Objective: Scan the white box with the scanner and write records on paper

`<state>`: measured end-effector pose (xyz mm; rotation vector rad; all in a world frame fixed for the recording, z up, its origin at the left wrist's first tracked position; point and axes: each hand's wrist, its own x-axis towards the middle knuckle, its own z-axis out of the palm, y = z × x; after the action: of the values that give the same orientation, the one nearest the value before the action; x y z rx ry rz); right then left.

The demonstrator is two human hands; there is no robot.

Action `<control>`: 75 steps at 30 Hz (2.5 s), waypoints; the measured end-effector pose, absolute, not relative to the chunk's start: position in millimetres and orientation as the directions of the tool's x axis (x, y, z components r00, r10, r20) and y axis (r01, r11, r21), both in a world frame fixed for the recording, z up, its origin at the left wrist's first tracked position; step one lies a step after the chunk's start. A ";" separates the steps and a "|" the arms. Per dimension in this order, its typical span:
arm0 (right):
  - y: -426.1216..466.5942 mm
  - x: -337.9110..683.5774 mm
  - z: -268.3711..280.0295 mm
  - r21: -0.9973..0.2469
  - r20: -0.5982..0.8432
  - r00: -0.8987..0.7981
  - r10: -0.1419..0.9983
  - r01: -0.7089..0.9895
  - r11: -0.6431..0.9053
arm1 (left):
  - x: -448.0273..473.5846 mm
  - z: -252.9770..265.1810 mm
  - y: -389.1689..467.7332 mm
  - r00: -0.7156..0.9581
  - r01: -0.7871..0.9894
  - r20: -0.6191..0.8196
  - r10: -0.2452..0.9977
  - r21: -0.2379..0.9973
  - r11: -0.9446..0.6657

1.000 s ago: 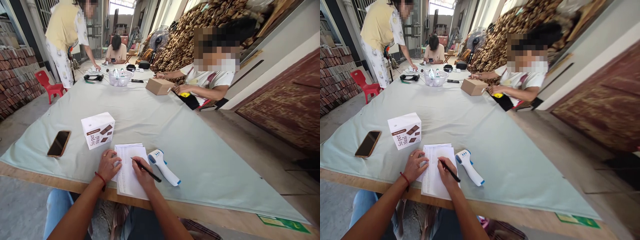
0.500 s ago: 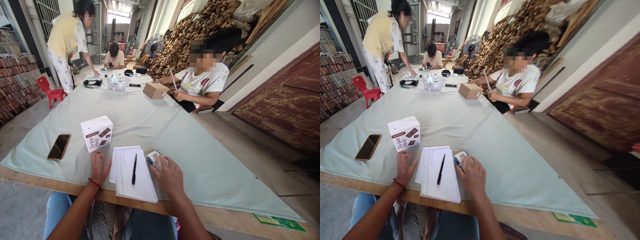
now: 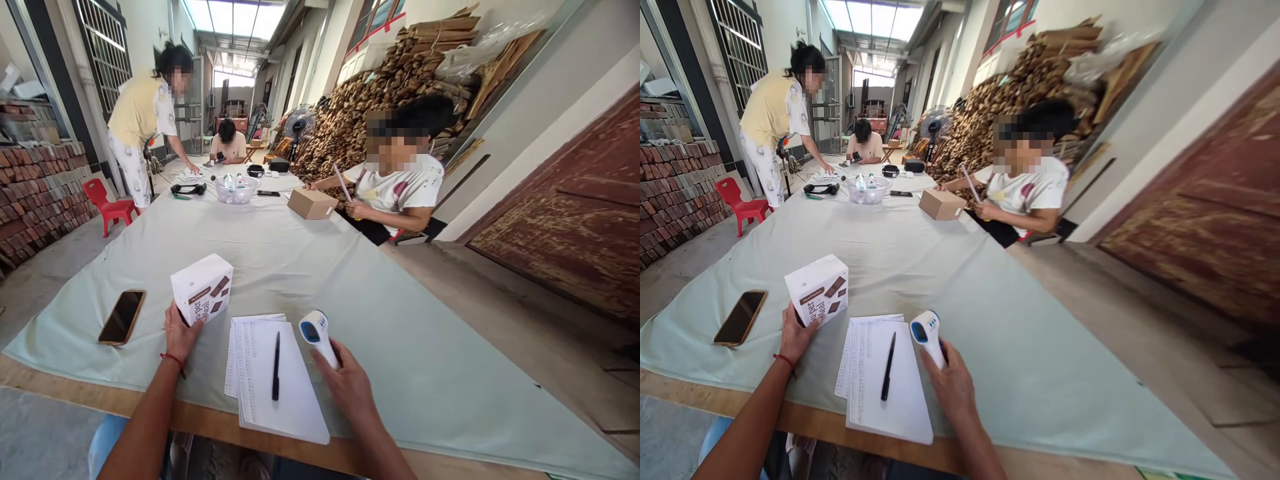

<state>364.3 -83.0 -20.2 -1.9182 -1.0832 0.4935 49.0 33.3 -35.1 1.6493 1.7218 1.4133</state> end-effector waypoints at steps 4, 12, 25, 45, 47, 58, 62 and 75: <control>-83.5 321.5 4.6 -0.995 0.048 0.457 0.888 0.100 0.002 | 45.4 -33.1 28.0 -0.177 0.334 0.281 0.943 0.919 -0.211; -64.3 228.3 32.3 -0.981 -0.043 0.145 0.989 -0.193 -0.015 | 42.9 -27.7 23.7 0.000 0.398 0.381 0.925 0.848 -0.350; -11.8 203.4 36.0 -0.956 -0.036 0.148 0.988 -0.292 0.009 | 44.2 -28.9 23.7 0.037 0.431 0.400 0.916 0.820 -0.376; -6.9 208.9 21.6 -0.980 0.053 0.141 0.989 -0.181 0.078 | 45.3 -25.4 22.9 0.026 0.426 0.396 0.918 0.826 -0.369; -6.9 208.7 20.8 -0.978 0.060 0.134 0.989 -0.190 0.085 | 45.5 -24.9 22.7 0.029 0.430 0.405 0.914 0.820 -0.377; -9.9 207.7 27.5 -0.971 0.058 0.120 0.991 -0.224 0.084 | 45.4 -27.4 23.7 -0.011 0.327 0.349 0.937 0.887 -0.326; -9.8 207.1 29.2 -0.965 0.035 0.118 0.992 -0.256 0.065 | 45.7 -31.2 25.6 -0.031 0.322 0.312 0.950 0.903 -0.285; -76.3 271.6 52.4 -0.989 0.056 0.424 0.904 0.151 -0.009 | 43.1 -45.7 36.0 -0.300 0.342 0.429 0.852 0.882 -0.324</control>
<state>271.6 -76.3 52.4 -1.4752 -0.9891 0.7847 43.1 36.0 -45.7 1.5315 1.5019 1.6594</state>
